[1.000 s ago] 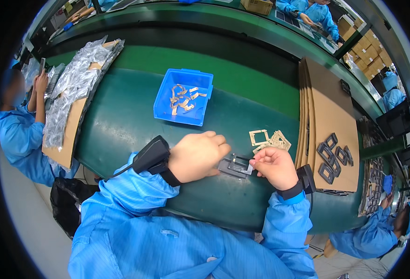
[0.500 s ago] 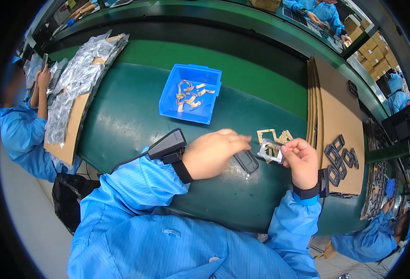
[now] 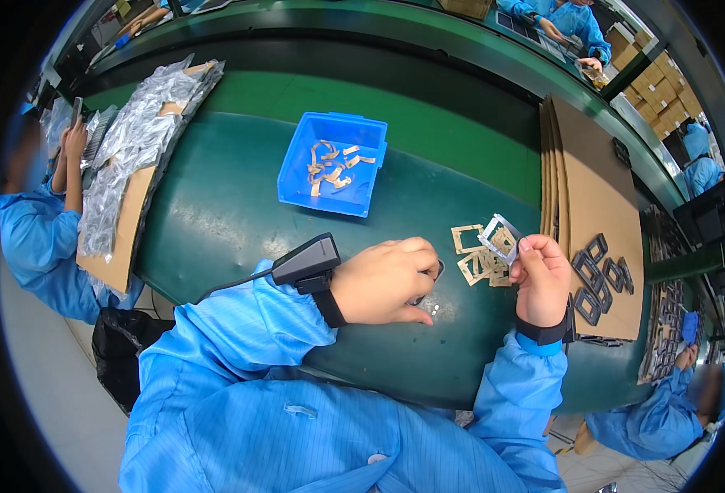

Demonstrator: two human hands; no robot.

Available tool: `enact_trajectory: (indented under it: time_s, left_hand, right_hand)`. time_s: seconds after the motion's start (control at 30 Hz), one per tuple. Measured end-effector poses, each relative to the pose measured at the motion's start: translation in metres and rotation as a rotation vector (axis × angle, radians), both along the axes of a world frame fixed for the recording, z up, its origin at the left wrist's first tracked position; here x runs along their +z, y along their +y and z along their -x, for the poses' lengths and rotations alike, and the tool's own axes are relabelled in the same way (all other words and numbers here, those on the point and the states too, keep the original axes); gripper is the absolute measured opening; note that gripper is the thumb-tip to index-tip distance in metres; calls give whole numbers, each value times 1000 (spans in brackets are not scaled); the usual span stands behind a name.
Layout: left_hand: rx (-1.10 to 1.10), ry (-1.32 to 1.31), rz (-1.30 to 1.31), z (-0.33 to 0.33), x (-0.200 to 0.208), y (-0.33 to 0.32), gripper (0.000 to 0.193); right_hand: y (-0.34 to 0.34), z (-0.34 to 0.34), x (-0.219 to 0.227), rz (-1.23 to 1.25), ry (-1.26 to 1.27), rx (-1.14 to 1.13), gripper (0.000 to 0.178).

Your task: Assembling small plastic and metal components for electronic device shells in a factory setting.

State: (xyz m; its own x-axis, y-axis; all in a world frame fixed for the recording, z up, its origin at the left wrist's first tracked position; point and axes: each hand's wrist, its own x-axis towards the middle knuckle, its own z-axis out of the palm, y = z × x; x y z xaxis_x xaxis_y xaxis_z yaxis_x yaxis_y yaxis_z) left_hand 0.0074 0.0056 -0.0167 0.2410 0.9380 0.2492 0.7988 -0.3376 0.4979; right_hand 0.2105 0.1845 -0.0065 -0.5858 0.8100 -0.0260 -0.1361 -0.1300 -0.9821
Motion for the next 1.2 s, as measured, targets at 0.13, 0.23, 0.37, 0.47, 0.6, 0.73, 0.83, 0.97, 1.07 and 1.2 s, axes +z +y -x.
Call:
enact_trajectory:
  time_s: [0.13, 0.23, 0.37, 0.47, 0.6, 0.73, 0.83, 0.97, 1.07, 1.2]
  left_hand:
    - [175, -28, 12, -5, 5, -1, 43]
    - [296, -83, 76, -3, 7, -1, 45]
    - [258, -342, 119, 4, 4, 1, 50]
    - [224, -240, 6, 7, 2, 0, 51]
    - [255, -86, 10, 11, 7, -3, 49]
    - [288, -120, 53, 12, 3, -2, 48]
    - [294, -114, 70, 12, 3, -1, 48]
    - [272, -79, 75, 14, 5, 0, 45]
    - [233, -60, 8, 16, 0, -2, 41]
    - [208, 13, -1, 15, -5, -3, 38]
  right_hand:
    - [-3, 3, 0, 12, -90, 73, 6]
    - [-8, 8, -3, -18, -179, 186, 5]
    - [-16, 13, -5, -62, -331, 310, 5]
    - [-24, 19, -9, -99, -399, 307, 7]
    - [-32, 23, -7, -88, -424, 309, 9]
    - [-36, 26, -7, -72, -450, 297, 10]
    - [-37, 27, -8, -87, -456, 256, 9]
    - [-36, 27, -15, -106, -426, 248, 9]
    - [-35, 27, -20, -125, -418, 266, 9]
    - [-37, 29, -22, -185, -427, 259, 10]
